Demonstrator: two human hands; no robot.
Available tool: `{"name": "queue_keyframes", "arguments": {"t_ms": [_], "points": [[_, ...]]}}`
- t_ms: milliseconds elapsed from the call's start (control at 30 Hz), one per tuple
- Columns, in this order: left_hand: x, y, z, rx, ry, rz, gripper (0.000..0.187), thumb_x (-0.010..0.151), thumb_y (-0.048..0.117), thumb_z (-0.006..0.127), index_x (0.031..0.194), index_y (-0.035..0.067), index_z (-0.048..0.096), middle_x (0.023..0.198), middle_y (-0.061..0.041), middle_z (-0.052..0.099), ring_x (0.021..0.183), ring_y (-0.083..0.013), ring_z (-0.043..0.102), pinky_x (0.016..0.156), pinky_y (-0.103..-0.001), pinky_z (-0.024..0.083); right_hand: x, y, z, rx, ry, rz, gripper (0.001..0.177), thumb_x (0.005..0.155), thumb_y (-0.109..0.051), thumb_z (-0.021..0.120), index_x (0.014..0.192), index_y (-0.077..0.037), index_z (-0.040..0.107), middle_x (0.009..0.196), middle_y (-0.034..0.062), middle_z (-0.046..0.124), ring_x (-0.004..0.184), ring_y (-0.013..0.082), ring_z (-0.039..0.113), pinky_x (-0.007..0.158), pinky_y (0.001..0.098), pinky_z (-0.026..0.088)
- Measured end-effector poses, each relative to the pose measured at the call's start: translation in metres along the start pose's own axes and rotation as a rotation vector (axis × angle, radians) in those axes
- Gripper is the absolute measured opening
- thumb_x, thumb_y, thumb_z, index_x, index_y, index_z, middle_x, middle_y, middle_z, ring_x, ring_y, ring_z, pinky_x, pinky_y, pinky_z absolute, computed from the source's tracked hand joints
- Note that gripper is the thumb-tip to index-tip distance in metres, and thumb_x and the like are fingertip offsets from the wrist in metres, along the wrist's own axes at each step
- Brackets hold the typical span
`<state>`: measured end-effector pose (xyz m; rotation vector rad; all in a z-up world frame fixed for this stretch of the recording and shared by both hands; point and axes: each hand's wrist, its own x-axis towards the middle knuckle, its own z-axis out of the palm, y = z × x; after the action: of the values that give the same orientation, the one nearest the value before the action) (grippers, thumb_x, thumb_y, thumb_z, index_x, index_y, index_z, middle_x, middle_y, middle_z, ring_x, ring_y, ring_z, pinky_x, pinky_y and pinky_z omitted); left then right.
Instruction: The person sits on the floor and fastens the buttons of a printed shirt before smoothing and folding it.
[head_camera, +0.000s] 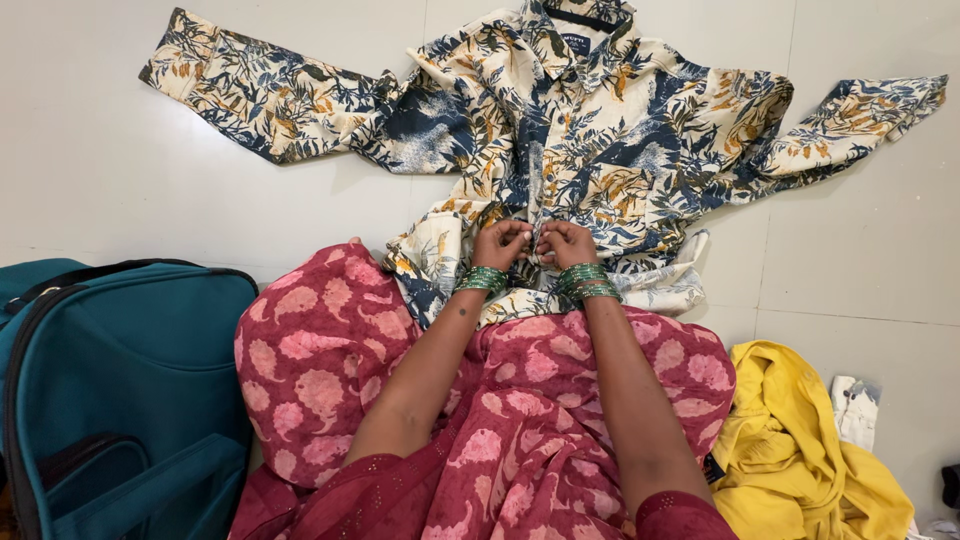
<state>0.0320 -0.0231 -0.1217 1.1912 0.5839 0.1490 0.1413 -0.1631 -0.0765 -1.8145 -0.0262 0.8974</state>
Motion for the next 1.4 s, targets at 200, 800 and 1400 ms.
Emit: {"name": "queue_keyframes", "arguments": {"t_ms": [200, 800, 1400], "points": [[0.001, -0.005, 0.000, 0.013, 0.011, 0.069, 0.019, 0.092, 0.007, 0.072, 0.110, 0.002, 0.074, 0.099, -0.005, 0.077, 0.082, -0.0101, 0.075, 0.066, -0.025, 0.065, -0.004, -0.011, 0.005, -0.135, -0.078, -0.048, 0.016, 0.091, -0.008, 0.076, 0.101, -0.001, 0.067, 0.084, 0.0070, 0.072, 0.068, 0.0112, 0.070, 0.056, 0.0240, 0.059], [0.008, -0.018, -0.001, -0.086, 0.079, 0.072, 0.020, 0.092, 0.014, 0.079, 0.105, 0.000, 0.073, 0.091, -0.006, 0.077, 0.078, -0.0086, 0.071, 0.068, -0.025, 0.061, -0.040, -0.056, 0.030, -0.625, 0.128, -0.300, 0.015, 0.081, -0.015, 0.083, 0.088, -0.009, 0.071, 0.079, 0.0025, 0.075, 0.069, 0.0104, 0.072, 0.063, 0.0266, 0.057], [0.011, -0.012, -0.002, -0.199, 0.087, -0.113, 0.038, 0.087, 0.006, 0.076, 0.122, 0.006, 0.060, 0.091, -0.005, 0.077, 0.076, -0.0076, 0.072, 0.063, -0.023, 0.060, -0.061, -0.081, 0.041, -0.875, 0.236, -0.664, 0.012, 0.082, -0.009, 0.079, 0.087, -0.011, 0.067, 0.082, 0.0039, 0.066, 0.070, 0.0217, 0.067, 0.061, 0.0367, 0.054]]}}
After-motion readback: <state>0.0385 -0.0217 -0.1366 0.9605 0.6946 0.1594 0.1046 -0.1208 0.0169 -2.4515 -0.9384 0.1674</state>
